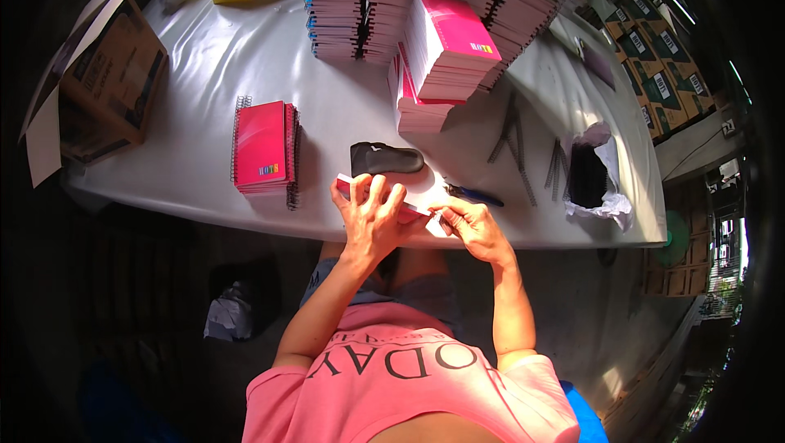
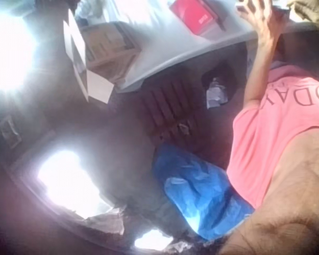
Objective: The person performs quality checks and finishing on spiral notebooks by cutting excess plastic filament from the binding using a pair of snips and then stacking the completed notebooks.
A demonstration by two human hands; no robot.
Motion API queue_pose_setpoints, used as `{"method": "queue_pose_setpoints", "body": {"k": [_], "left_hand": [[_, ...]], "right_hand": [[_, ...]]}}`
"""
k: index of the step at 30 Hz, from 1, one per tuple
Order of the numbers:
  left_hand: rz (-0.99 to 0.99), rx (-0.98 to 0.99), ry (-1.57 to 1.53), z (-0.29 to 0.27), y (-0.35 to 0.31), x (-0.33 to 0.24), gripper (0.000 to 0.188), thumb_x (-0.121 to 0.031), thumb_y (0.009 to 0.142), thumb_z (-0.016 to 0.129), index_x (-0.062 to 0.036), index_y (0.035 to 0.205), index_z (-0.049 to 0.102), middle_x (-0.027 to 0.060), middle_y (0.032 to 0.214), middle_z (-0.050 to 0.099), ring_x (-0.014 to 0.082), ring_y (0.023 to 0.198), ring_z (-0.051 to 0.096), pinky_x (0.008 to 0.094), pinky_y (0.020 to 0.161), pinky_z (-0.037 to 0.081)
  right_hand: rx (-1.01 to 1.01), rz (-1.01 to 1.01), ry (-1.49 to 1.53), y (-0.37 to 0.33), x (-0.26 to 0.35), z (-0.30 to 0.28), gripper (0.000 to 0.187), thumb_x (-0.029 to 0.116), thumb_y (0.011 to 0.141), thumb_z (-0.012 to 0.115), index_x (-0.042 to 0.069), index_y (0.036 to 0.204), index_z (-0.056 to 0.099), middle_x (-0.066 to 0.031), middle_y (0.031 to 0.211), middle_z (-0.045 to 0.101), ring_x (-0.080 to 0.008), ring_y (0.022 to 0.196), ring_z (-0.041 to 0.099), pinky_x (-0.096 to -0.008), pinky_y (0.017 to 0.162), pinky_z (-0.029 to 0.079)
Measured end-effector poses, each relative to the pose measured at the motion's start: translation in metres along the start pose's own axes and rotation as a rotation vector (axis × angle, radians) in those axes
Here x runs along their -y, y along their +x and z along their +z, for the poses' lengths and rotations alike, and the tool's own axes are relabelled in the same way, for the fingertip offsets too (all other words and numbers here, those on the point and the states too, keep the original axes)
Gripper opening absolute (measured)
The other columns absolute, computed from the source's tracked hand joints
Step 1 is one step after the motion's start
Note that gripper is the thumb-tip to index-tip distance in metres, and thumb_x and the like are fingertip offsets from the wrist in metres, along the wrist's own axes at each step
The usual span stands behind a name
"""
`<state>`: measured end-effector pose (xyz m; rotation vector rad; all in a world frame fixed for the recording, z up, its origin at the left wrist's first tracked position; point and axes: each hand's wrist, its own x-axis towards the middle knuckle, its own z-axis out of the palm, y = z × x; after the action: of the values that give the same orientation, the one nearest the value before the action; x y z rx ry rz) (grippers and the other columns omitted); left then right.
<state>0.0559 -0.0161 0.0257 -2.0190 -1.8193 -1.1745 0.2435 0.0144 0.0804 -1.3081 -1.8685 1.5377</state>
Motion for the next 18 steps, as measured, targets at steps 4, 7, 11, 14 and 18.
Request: {"method": "queue_pose_setpoints", "body": {"k": [4,7,11,14,18], "left_hand": [[0.007,0.055,0.019,-0.004,0.002,0.000,0.054,-0.058,0.061,0.074,-0.0135,0.088,0.060,0.0037,0.096,0.051,0.0252,0.101,0.046,0.0584,0.087,0.026],[0.017,0.098,-0.021,-0.010,0.005,-0.001,0.056,-0.057,0.060,0.074,-0.0137,0.092,0.060,0.0041,0.097,0.051,0.0251,0.102,0.046,0.0582,0.087,0.026],[-0.015,0.129,-0.075,-0.009,0.000,0.006,0.055,-0.053,0.061,0.076,-0.0139,0.096,0.060,0.0037,0.098,0.051,0.0260,0.104,0.046,0.0560,0.090,0.027],[0.004,0.116,-0.120,-0.006,-0.005,0.014,0.052,-0.050,0.062,0.077,-0.0143,0.097,0.061,0.0036,0.098,0.051,0.0267,0.105,0.045,0.0565,0.096,0.025],[-0.003,0.105,-0.121,-0.008,-0.005,0.012,0.049,-0.047,0.063,0.077,-0.0147,0.096,0.062,0.0033,0.096,0.050,0.0272,0.105,0.045,0.0584,0.103,0.019]], "right_hand": [[-0.188,-0.713,-0.397,0.011,-0.006,0.002,0.018,0.009,0.092,0.054,0.007,0.107,0.065,-0.0088,0.066,0.057,-0.0149,0.062,0.053,-0.0290,0.061,0.045],[-0.017,-0.410,-0.318,0.009,-0.011,-0.005,0.023,0.013,0.094,0.052,0.010,0.115,0.061,-0.0076,0.067,0.054,-0.0141,0.054,0.051,-0.0290,0.055,0.045],[0.000,-0.087,-0.037,-0.004,0.021,-0.002,0.032,0.025,0.093,0.058,0.008,0.120,0.057,-0.0056,0.079,0.056,-0.0104,0.054,0.051,-0.0271,0.054,0.045],[-0.171,-0.312,-0.025,-0.007,0.014,0.003,0.034,0.025,0.089,0.063,0.004,0.115,0.059,-0.0046,0.085,0.056,-0.0092,0.062,0.055,-0.0265,0.056,0.047],[-0.041,-0.289,-0.196,-0.005,0.010,-0.005,0.017,0.012,0.092,0.058,0.003,0.105,0.064,-0.0048,0.078,0.061,-0.0088,0.067,0.058,-0.0237,0.058,0.049]]}}
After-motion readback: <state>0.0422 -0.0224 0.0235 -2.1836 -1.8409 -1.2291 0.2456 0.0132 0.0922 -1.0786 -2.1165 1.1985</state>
